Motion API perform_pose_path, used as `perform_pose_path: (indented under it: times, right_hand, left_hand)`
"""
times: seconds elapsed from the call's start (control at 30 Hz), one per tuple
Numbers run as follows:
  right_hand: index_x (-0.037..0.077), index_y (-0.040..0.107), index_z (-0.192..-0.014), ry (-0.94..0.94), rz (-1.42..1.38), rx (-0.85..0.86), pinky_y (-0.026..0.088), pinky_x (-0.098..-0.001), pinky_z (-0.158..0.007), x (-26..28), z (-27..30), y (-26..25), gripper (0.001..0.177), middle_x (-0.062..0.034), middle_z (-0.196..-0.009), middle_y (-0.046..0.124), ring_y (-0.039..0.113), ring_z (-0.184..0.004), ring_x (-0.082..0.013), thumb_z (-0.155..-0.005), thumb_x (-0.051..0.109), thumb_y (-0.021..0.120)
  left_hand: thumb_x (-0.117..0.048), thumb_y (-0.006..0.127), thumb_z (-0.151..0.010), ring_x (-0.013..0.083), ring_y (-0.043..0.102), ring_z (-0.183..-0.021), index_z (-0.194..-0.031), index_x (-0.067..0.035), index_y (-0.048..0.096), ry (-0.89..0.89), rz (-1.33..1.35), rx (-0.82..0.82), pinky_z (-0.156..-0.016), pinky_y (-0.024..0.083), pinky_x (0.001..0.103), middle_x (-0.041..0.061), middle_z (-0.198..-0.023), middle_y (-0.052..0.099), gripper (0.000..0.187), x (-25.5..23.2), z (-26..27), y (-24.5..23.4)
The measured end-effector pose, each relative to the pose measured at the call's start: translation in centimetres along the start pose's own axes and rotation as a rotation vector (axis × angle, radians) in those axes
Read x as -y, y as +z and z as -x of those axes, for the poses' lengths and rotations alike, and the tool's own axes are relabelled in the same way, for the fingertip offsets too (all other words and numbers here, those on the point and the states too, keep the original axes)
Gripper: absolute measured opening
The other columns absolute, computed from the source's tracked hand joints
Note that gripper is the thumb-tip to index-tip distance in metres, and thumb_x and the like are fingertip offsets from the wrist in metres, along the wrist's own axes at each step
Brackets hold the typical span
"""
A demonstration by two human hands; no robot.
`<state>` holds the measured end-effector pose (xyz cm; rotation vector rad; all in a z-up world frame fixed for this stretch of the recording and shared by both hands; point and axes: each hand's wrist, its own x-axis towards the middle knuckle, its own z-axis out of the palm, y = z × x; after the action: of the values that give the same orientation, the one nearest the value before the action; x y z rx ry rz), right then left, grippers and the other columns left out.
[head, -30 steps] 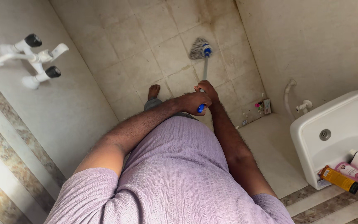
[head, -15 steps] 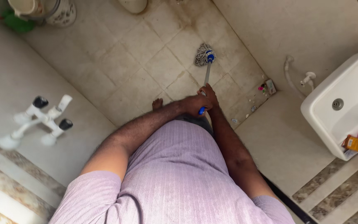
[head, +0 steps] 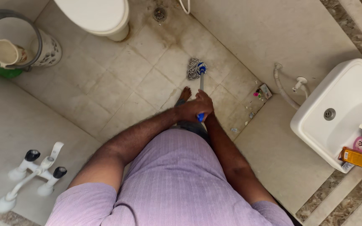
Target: The person mops the tiled bathroom floor using a string mop with a blue handle. They move the mop back and forth across the floor, cleaning around the toilet, sink, and a bucket. The person is barefoot during the task.
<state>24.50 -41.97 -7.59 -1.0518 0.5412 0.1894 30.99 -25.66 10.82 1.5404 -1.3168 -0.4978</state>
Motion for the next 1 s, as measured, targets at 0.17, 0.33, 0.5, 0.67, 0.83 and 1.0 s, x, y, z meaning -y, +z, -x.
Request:
perform_pose_path:
  times: [0.17, 0.33, 0.5, 0.67, 0.83, 1.0]
  right_hand:
    - [0.001, 0.056, -0.1, -0.247, 0.084, 0.371, 0.054, -0.0298, -0.077, 6.1, -6.6, -2.8, 0.01, -0.0022, -0.092, 0.058, 0.06, -0.083, -0.0124, -0.101, 0.01, 0.053]
    - [-0.002, 0.057, -0.094, 0.067, 0.179, 0.428, 0.059, -0.0295, -0.074, 8.8, -11.2, -2.0, 0.02, -0.0054, -0.09, 0.063, 0.066, -0.082, -0.0141, -0.102, 0.011, 0.044]
    - [-0.004, 0.058, -0.096, 0.0, 0.369, 0.559, 0.06, -0.0321, -0.072, 8.1, -13.1, 1.1, 0.02, -0.0092, -0.092, 0.065, 0.068, -0.083, -0.0182, -0.104, 0.012, 0.049]
    - [-0.001, 0.062, -0.109, 0.071, 0.282, 0.761, 0.058, -0.0302, -0.085, 6.2, -13.1, 5.2, 0.023, -0.0078, -0.104, 0.069, 0.068, -0.099, -0.0152, -0.099, 0.016, 0.051]
    - [-0.001, 0.063, -0.11, -0.174, 0.554, 0.986, 0.055, -0.0335, -0.088, 4.2, -10.8, 8.4, 0.027, -0.0092, -0.107, 0.066, 0.065, -0.102, -0.0183, -0.091, 0.018, 0.06]
    - [0.0, 0.066, -0.099, -0.748, 0.701, 1.256, 0.052, -0.0344, -0.078, 2.0, -8.7, 14.4, 0.034, -0.012, -0.098, 0.066, 0.065, -0.091, -0.0231, -0.078, 0.027, 0.07]
  left_hand:
    - [-0.005, 0.07, -0.079, 0.0237, 0.06, -0.076, -0.079, -0.008, 0.051, 0.077, 0.051, -0.224, -0.075, 0.048, 0.039, 0.007, -0.077, 0.059, 0.019, 4.1, -9.0, -4.0]
    - [-0.004, 0.064, -0.08, 0.0176, 0.044, -0.061, -0.074, -0.004, 0.043, -0.077, 0.213, -0.273, -0.058, 0.04, 0.035, 0.008, -0.066, 0.048, 0.022, 6.6, -11.0, -6.4]
    - [-0.002, 0.061, -0.081, 0.0151, 0.042, -0.064, -0.074, -0.004, 0.04, -0.19, 0.246, -0.392, -0.059, 0.038, 0.035, 0.008, -0.067, 0.043, 0.022, 5.0, -6.4, -8.9]
    - [0.0, 0.06, -0.081, 0.018, 0.044, -0.066, -0.075, -0.003, 0.038, -0.158, 0.164, -0.488, -0.063, 0.038, 0.037, 0.009, -0.069, 0.042, 0.023, 1.9, -2.0, -9.1]
    - [0.0, 0.063, -0.075, 0.0227, 0.046, -0.065, -0.072, -0.004, 0.04, -0.073, -0.023, -0.638, -0.064, 0.038, 0.04, 0.01, -0.067, 0.044, 0.024, -0.9, 2.9, -8.1]
    - [0.001, 0.061, -0.078, 0.0244, 0.048, -0.067, -0.076, -0.004, 0.043, -0.238, -0.04, -0.754, -0.062, 0.041, 0.039, 0.01, -0.073, 0.047, 0.02, -4.7, 9.5, -5.0]
